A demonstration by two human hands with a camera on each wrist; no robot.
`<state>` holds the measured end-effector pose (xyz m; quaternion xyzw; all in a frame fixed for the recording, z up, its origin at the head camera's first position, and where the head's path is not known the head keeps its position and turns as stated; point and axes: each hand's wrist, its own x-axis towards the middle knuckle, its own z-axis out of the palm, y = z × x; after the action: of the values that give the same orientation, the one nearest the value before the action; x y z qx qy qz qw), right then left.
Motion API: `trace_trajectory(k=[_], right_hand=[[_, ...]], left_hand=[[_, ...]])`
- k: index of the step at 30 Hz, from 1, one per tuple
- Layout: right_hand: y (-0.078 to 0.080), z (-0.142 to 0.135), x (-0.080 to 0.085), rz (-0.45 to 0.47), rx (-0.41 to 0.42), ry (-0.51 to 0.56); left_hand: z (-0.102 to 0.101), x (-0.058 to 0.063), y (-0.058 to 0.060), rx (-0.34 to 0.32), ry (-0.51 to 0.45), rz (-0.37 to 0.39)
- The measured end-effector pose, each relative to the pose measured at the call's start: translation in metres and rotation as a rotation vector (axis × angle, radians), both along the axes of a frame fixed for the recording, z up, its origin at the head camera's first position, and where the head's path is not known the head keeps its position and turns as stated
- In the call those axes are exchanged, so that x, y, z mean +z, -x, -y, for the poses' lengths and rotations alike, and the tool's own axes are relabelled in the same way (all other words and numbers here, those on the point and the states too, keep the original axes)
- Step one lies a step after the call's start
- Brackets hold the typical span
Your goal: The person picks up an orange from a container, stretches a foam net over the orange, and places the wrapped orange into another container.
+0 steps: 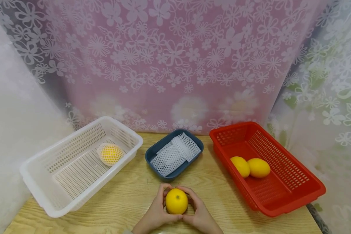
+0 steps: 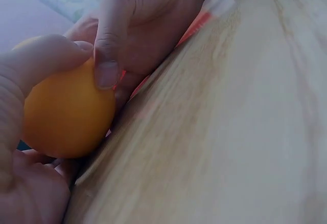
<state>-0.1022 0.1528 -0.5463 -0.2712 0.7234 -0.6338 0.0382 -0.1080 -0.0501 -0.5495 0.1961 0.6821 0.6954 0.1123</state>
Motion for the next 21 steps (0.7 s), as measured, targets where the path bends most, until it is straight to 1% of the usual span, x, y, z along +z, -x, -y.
trace_trajectory(k=[2, 4, 8, 13, 16, 19, 21], right_hand=[[0.0, 0.0, -0.001, -0.021, 0.004, -0.011], [0.001, 0.0, -0.001, 0.0, -0.006, -0.023], [0.001, 0.001, 0.0, 0.071, -0.038, -0.048], [0.001, 0.001, 0.001, 0.098, -0.044, -0.057], [0.001, 0.0, 0.002, 0.126, -0.043, -0.049], [0.002, -0.001, 0.002, 0.153, -0.041, -0.035], [0.001, -0.001, 0.001, 0.144, -0.035, -0.025]], left_hand=[[0.0, 0.0, 0.0, 0.007, 0.005, -0.008], [0.0, 0.001, -0.001, 0.018, 0.013, -0.017], [-0.001, 0.002, -0.001, 0.038, 0.034, -0.04], [-0.002, 0.0, 0.0, 0.047, 0.09, -0.121], [-0.002, -0.002, 0.002, 0.038, 0.111, -0.16], [-0.002, -0.004, 0.008, 0.012, 0.121, -0.204], [-0.001, -0.005, 0.012, -0.013, 0.122, -0.238]])
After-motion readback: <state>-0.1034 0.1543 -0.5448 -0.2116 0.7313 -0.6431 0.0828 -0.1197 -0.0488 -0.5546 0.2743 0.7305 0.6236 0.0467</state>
